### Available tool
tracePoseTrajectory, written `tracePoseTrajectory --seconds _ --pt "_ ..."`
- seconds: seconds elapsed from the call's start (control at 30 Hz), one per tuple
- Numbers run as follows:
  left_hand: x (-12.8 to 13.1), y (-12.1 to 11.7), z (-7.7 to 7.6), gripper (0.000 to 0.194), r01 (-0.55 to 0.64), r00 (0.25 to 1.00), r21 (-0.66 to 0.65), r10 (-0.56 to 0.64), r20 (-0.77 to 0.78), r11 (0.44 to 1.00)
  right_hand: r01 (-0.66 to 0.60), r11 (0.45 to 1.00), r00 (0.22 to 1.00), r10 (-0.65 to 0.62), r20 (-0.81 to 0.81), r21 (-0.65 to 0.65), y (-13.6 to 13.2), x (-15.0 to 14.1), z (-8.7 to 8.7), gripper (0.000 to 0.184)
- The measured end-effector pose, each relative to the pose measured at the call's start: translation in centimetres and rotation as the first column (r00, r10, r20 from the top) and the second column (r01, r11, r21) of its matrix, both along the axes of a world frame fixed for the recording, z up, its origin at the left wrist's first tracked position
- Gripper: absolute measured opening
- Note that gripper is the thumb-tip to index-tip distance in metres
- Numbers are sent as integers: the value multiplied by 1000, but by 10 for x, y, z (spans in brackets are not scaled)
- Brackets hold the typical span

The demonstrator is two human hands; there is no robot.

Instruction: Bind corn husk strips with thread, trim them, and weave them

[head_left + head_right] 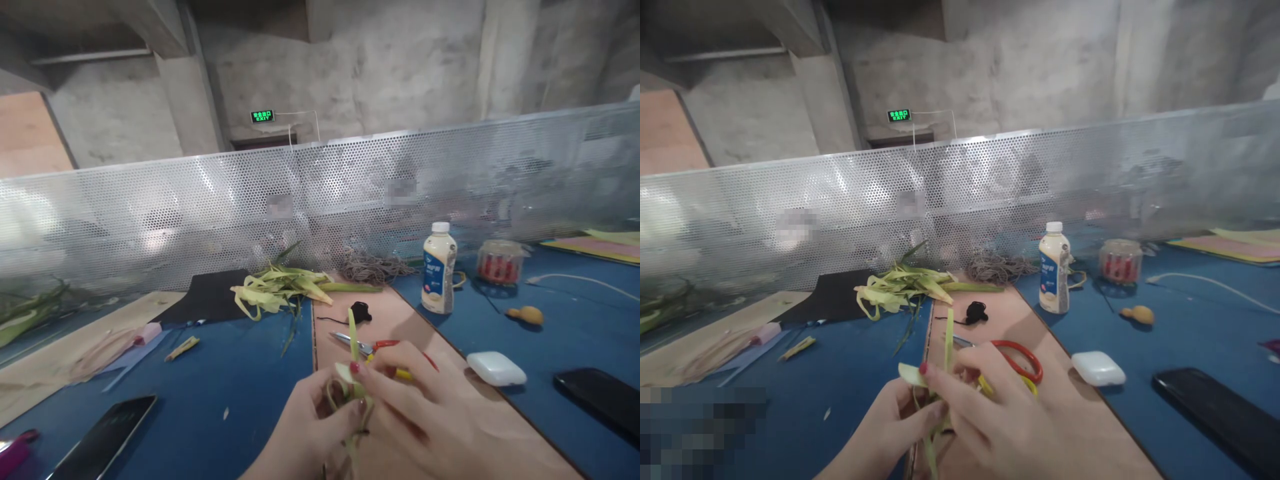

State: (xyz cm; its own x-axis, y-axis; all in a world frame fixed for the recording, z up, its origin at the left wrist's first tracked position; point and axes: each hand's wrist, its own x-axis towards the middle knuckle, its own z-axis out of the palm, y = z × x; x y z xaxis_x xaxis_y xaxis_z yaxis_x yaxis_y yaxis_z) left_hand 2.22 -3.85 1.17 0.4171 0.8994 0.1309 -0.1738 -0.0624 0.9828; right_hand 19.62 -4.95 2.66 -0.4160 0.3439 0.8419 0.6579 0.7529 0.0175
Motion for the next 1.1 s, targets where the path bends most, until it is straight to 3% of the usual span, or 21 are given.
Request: tracePoseTrajectory --seconds 0.1,0.2,0.3,0.43,0.53,0.8,0.97,1.1 --pt "-1 3 -1 21 -48 999 17 48 4 999 -30 998 995 24 95 64 1 -4 8 36" --pt "-3 7 -4 19 -111 994 21 111 -10 994 -57 997 987 49 150 50 1 -8 16 36" --pt "-3 7 -5 16 -94 995 0 94 16 996 -53 998 984 47 169 33 -1 -7 19 40" --pt "-2 4 -2 16 -57 997 -44 59 48 997 63 993 966 -87 245 104 -3 -1 17 44" --pt "-1 5 -4 22 -104 993 -78 109 55 991 142 976 937 -187 295 168 -4 2 15 43" --pt "0 10 -5 28 -182 983 -32 182 -17 983 74 992 971 -95 221 102 -1 -12 14 29" --pt "2 10 -7 27 -147 988 -43 146 -43 988 100 992 979 -111 173 75 0 -14 13 28" --pt "-1 11 -7 22 -145 981 17 146 -127 989 121 983 963 -150 222 138 -1 -14 13 28"
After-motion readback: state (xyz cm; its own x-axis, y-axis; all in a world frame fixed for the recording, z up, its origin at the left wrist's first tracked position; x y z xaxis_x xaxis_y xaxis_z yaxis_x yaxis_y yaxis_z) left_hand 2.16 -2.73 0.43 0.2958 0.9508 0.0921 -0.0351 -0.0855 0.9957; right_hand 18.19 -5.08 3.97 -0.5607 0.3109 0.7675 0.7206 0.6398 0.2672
